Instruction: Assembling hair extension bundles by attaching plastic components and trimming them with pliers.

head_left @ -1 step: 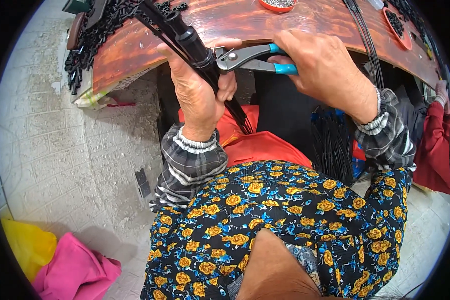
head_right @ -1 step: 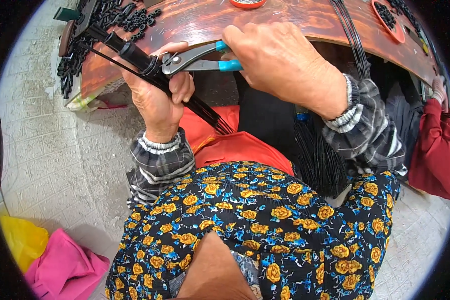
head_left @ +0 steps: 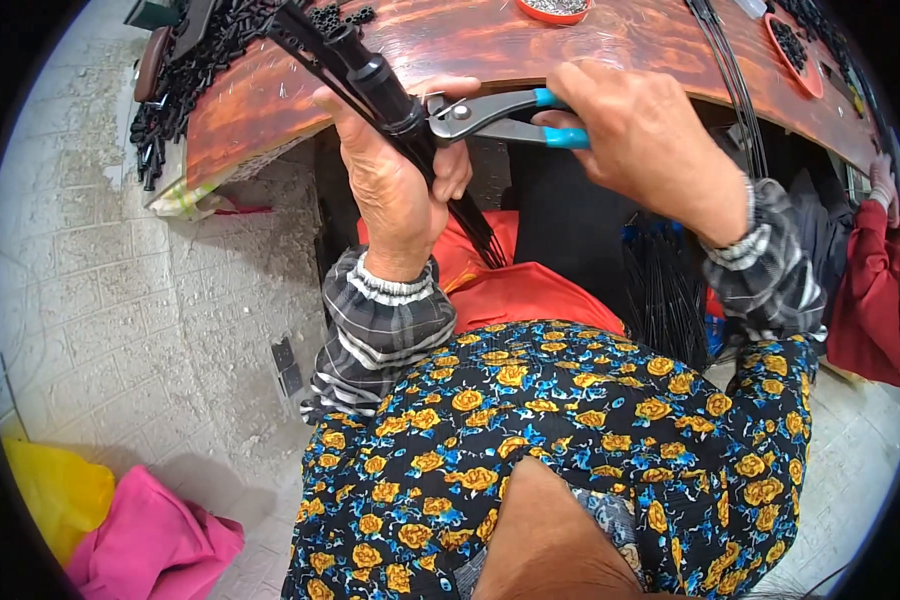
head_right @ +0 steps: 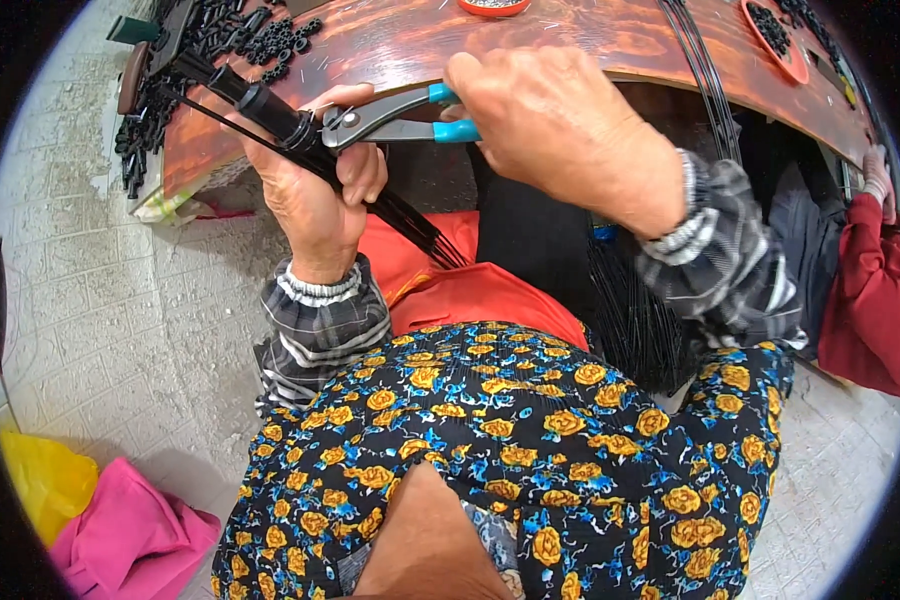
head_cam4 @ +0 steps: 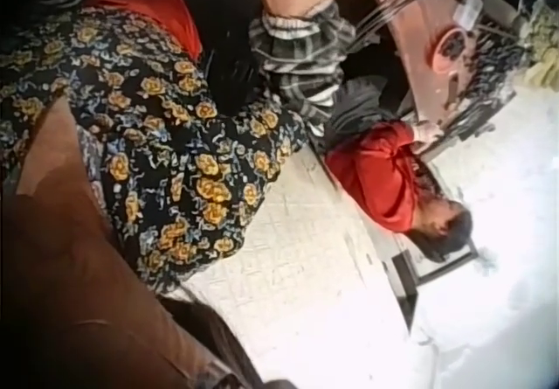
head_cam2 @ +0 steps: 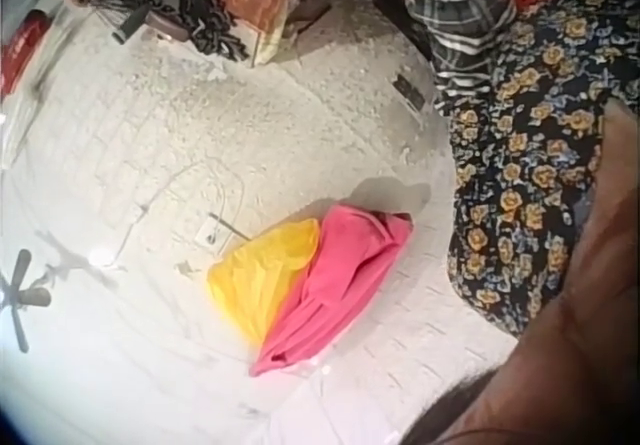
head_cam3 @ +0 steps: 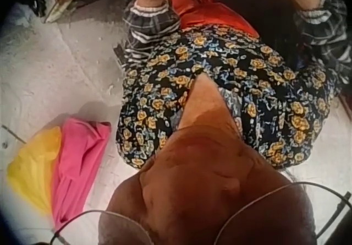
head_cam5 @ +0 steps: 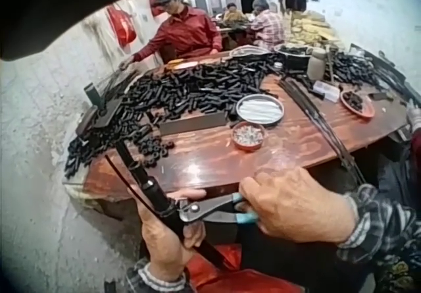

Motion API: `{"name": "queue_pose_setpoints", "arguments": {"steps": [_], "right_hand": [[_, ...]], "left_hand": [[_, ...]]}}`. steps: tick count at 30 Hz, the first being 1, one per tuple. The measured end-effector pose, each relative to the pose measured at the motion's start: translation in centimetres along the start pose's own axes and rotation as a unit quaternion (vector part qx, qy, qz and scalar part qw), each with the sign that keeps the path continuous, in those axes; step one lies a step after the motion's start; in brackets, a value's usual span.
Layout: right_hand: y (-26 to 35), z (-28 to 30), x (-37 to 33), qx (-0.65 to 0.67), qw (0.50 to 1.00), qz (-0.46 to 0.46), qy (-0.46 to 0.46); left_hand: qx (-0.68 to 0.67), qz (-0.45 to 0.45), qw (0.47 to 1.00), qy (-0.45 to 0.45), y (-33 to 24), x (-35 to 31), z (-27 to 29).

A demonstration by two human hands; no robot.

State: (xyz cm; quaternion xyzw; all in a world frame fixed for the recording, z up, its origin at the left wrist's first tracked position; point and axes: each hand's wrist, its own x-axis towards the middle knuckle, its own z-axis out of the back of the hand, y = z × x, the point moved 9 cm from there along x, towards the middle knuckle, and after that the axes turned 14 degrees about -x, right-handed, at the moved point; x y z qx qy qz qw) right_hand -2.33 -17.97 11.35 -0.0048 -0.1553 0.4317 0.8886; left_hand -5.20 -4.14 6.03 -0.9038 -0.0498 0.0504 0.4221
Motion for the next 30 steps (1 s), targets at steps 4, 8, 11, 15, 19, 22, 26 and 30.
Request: {"name": "queue_pose_setpoints", "arguments": {"steps": [4,8,11,15,19,22,26,30], "right_hand": [[1.4,-3.1,-1.0,0.161,0.981,-0.095,-0.053],[1.1,-4.0,-1.2,0.238,0.966,-0.098,-0.028],[0.1,-1.6,-0.1,0.121,0.992,-0.046,-0.014],[-1.0,0.7,0.6,0.049,0.999,-0.009,0.010],[0.5,3.5,1.5,-0.060,0.995,0.060,-0.058],[0.3,3.8,2.8,-0.048,0.986,0.040,0.153],[1.0,4.1,2.8,-0.099,0.983,0.064,0.141],[1.5,2.8,1.5,-0.098,0.993,-0.002,-0.064]], "left_hand": [[-0.004,0.005,1.000,0.003,0.1,-0.2,0.8],[0.002,0.033,0.999,0.016,0.5,-0.1,0.4],[-0.040,0.041,0.998,0.029,0.2,-0.2,0.2],[-0.015,0.028,0.997,0.075,0.2,-0.2,-0.9],[0.014,0.024,0.998,0.052,0.0,-0.3,-0.7],[-0.001,0.039,0.998,0.040,0.4,0.0,-0.4],[-0.014,0.026,0.999,0.042,0.2,0.3,-0.5],[-0.002,0.029,0.999,0.029,0.1,0.6,0.4]]}}
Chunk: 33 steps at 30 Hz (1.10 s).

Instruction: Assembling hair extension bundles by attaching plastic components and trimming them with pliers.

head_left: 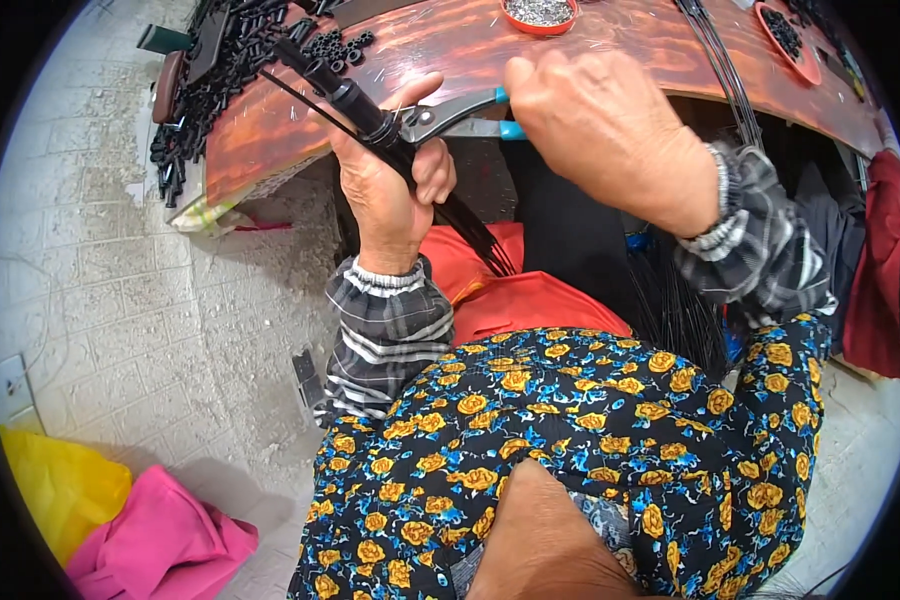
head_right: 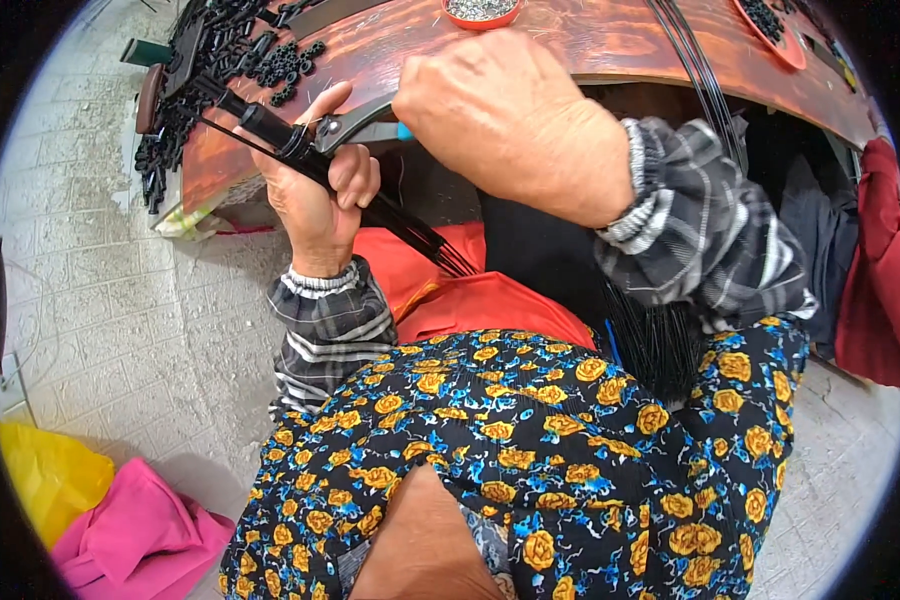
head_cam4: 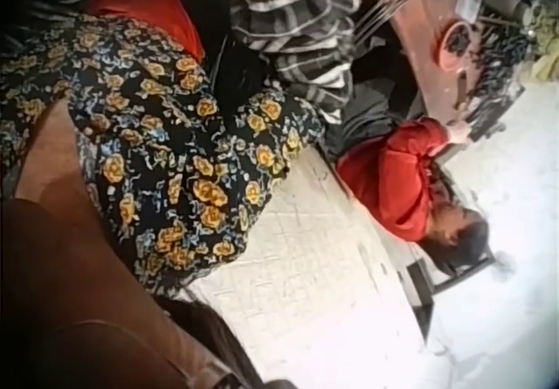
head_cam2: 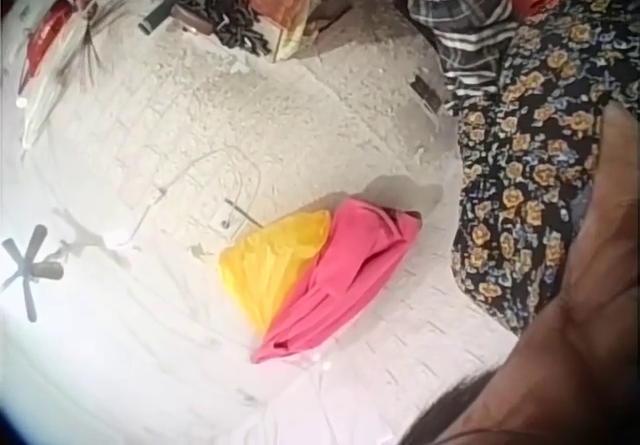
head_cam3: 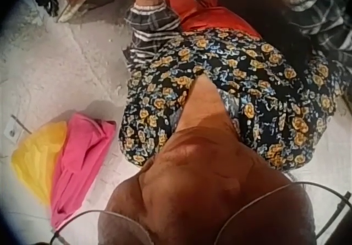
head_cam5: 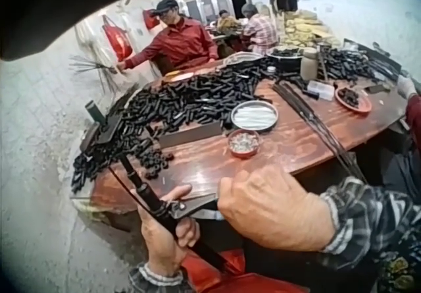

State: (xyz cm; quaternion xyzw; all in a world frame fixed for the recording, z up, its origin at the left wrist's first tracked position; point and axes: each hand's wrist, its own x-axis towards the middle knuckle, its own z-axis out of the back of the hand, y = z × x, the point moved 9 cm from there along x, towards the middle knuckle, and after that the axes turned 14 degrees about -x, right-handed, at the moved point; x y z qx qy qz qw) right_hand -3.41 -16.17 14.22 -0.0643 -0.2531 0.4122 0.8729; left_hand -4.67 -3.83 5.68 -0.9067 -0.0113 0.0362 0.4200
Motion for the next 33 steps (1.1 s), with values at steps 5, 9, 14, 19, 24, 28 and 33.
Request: {"name": "queue_pose_setpoints", "arguments": {"steps": [5,9,14,19,24,28,33], "right_hand": [[1.3,-4.6,-1.6,0.133,0.988,-0.074,0.033],[1.9,-5.6,-1.8,0.414,0.904,-0.106,0.028],[3.4,-5.8,0.8,0.784,0.599,-0.156,-0.050],[4.3,-5.7,1.7,0.780,0.598,-0.172,-0.059],[3.8,-5.2,1.5,0.760,0.613,-0.210,-0.047],[4.0,-4.9,1.7,0.730,0.648,-0.203,-0.070],[4.0,-4.9,2.8,0.719,0.686,-0.107,-0.027]], "left_hand": [[0.007,-0.019,0.999,-0.025,-0.6,0.0,0.8],[-0.046,-0.032,0.997,0.052,-1.1,-0.1,0.1],[-0.024,-0.109,0.989,0.099,-2.0,-0.5,0.1],[-0.018,-0.112,0.993,0.037,-1.9,-0.9,0.1],[0.002,-0.120,0.992,0.032,-1.7,-0.9,0.3],[0.024,-0.142,0.990,0.004,-2.3,-1.0,0.5],[-0.019,-0.118,0.992,0.033,-1.8,-0.8,0.9]]}}
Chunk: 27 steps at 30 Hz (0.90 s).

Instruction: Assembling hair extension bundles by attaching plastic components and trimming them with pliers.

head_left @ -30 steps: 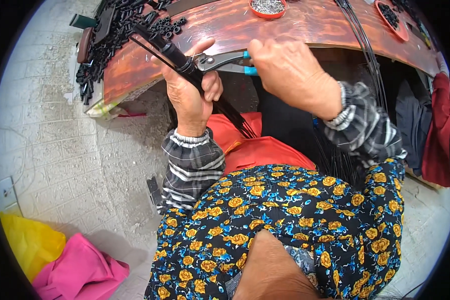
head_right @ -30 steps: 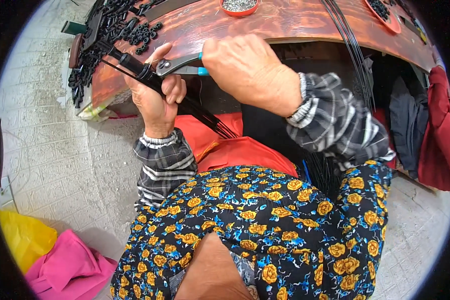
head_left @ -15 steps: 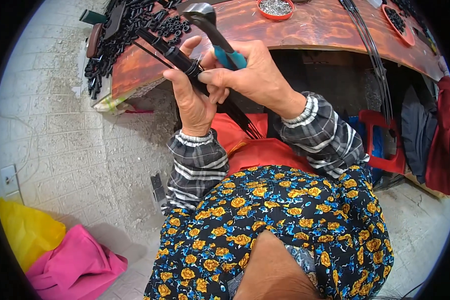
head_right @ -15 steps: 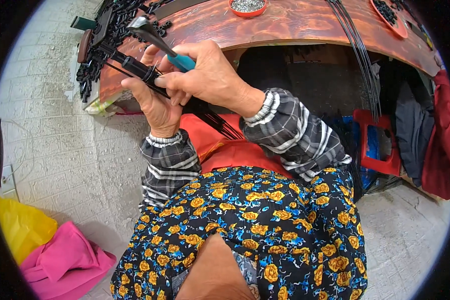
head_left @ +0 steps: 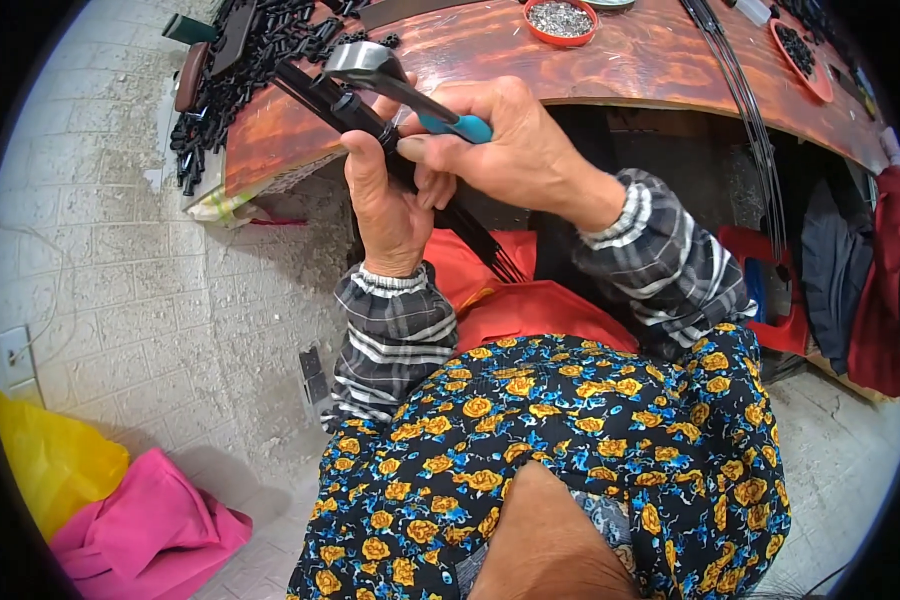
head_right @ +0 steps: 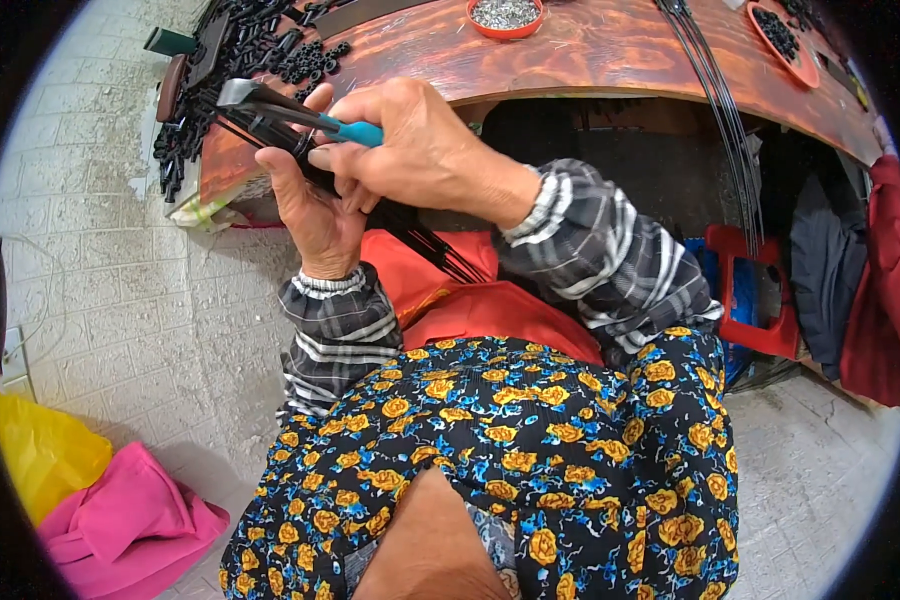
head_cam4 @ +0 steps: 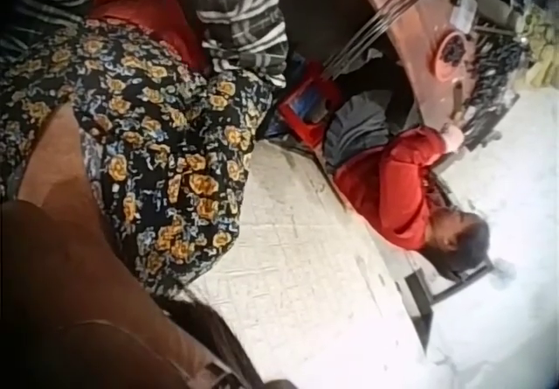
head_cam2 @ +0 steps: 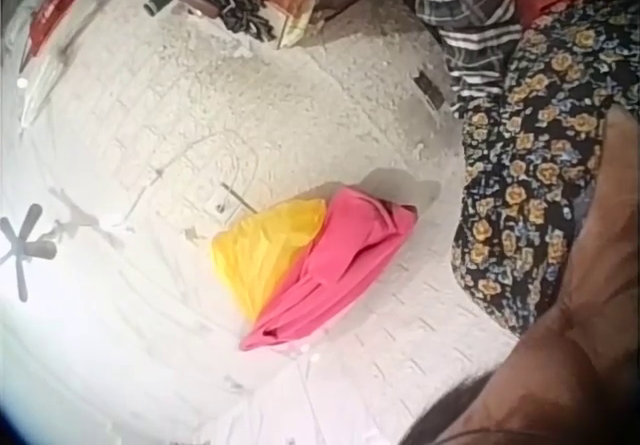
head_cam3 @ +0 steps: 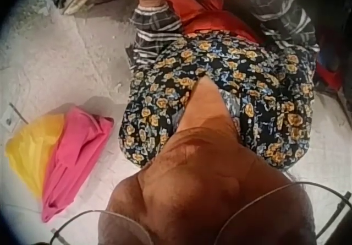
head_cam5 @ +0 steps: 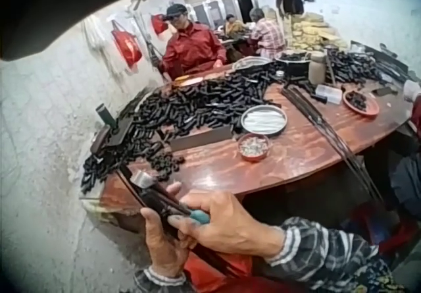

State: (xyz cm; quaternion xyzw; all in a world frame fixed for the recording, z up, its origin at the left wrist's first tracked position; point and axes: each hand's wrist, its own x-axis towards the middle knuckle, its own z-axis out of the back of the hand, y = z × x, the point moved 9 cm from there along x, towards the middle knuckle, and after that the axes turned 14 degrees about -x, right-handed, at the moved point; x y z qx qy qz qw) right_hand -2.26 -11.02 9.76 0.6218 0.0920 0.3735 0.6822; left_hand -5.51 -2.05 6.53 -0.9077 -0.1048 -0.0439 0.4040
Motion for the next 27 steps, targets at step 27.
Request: {"name": "queue_pose_setpoints", "arguments": {"steps": [27], "right_hand": [[2.4,2.8,-2.0,-0.594,0.801,0.073,-0.028]], "left_hand": [[-0.051,0.027,0.996,0.069,-0.5,-0.6,-0.2]]}}
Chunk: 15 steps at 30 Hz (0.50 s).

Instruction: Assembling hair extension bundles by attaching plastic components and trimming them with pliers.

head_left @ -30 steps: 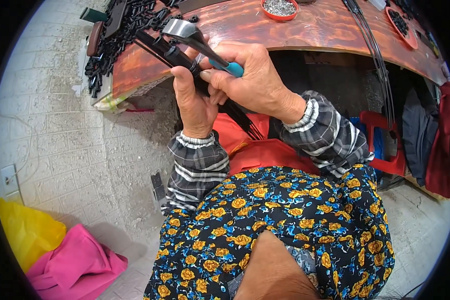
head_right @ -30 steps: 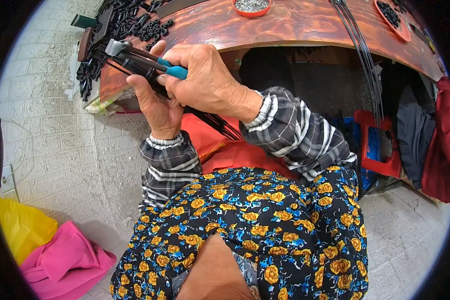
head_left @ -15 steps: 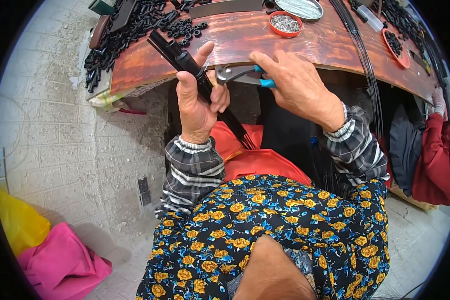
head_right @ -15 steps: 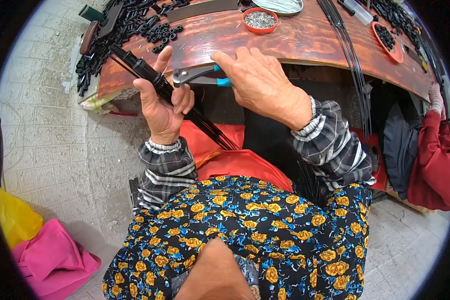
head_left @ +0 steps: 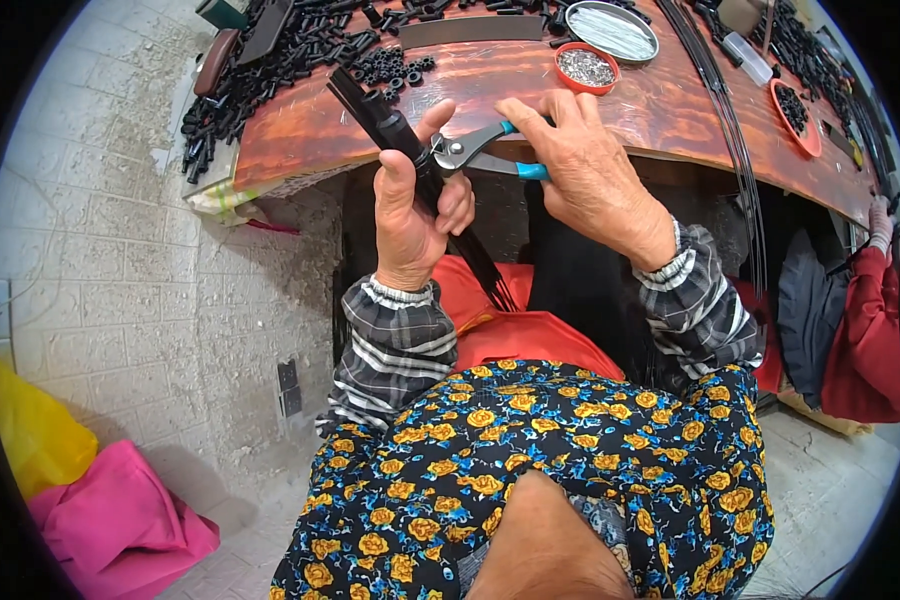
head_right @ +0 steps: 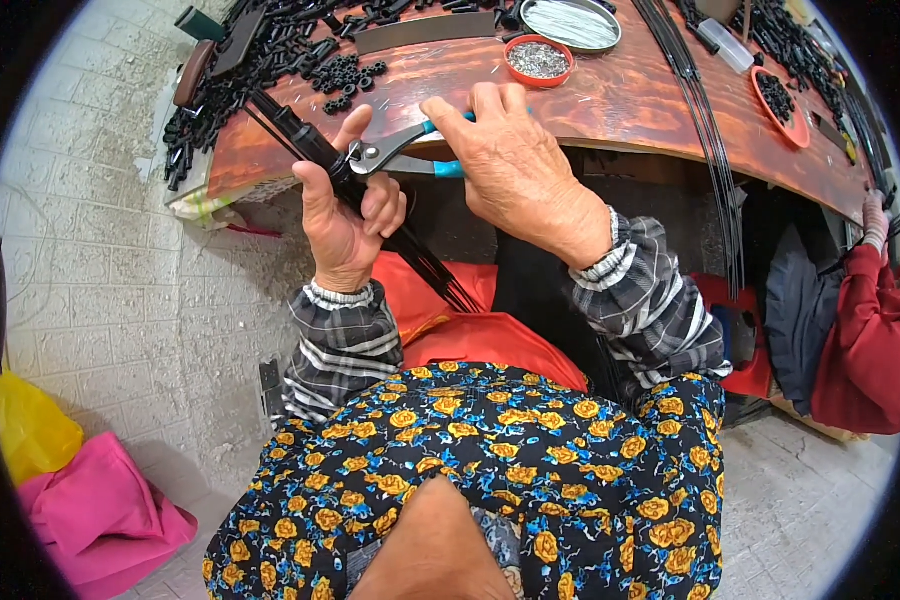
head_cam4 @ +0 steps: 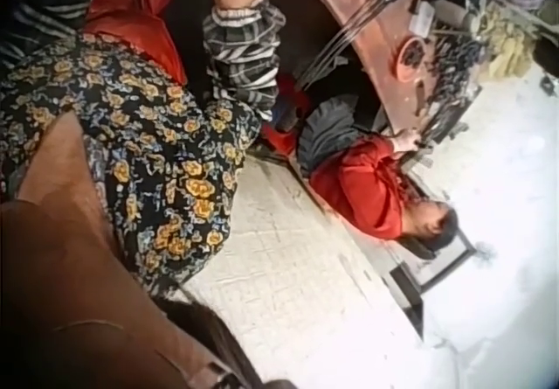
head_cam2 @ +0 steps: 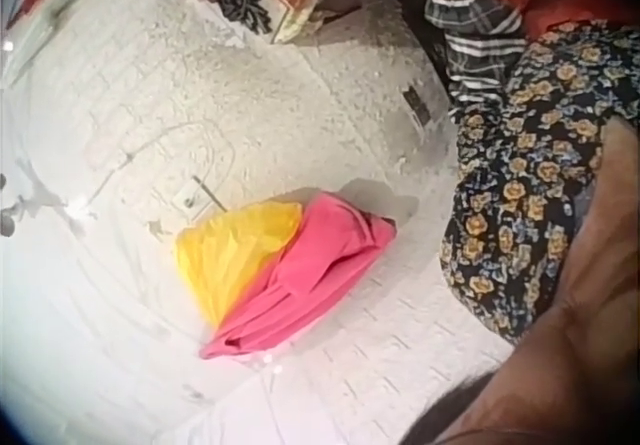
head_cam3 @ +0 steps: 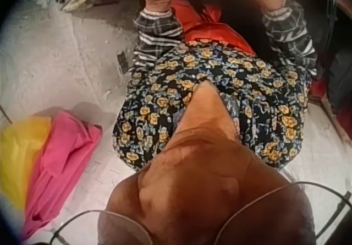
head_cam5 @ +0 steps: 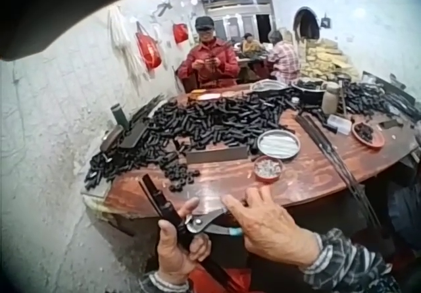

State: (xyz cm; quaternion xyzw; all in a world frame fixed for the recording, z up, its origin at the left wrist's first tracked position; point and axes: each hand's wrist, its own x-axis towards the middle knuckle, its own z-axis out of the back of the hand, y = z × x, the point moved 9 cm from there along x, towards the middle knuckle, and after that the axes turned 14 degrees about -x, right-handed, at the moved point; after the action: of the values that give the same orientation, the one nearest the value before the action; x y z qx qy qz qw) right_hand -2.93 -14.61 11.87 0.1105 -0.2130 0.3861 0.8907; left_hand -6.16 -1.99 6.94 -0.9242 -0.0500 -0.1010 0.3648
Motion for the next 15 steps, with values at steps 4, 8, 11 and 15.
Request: {"name": "queue_pose_setpoints", "arguments": {"steps": [4,8,11,15], "right_hand": [[-0.1,-0.7,0.0,0.033,0.999,-0.017,0.008],[-0.3,-0.1,0.0,-0.008,0.999,-0.033,-0.018],[-0.3,-0.6,-0.3,0.012,0.998,-0.048,-0.034],[-0.2,-2.3,-0.7,0.059,0.997,-0.055,0.001]], "left_hand": [[-0.003,0.004,1.000,0.003,0.0,0.0,0.1],[-0.022,0.010,1.000,0.008,0.3,0.2,0.1],[-0.031,0.017,0.999,0.007,0.4,0.5,0.3],[-0.042,0.028,0.998,0.026,0.5,0.6,0.3]]}}
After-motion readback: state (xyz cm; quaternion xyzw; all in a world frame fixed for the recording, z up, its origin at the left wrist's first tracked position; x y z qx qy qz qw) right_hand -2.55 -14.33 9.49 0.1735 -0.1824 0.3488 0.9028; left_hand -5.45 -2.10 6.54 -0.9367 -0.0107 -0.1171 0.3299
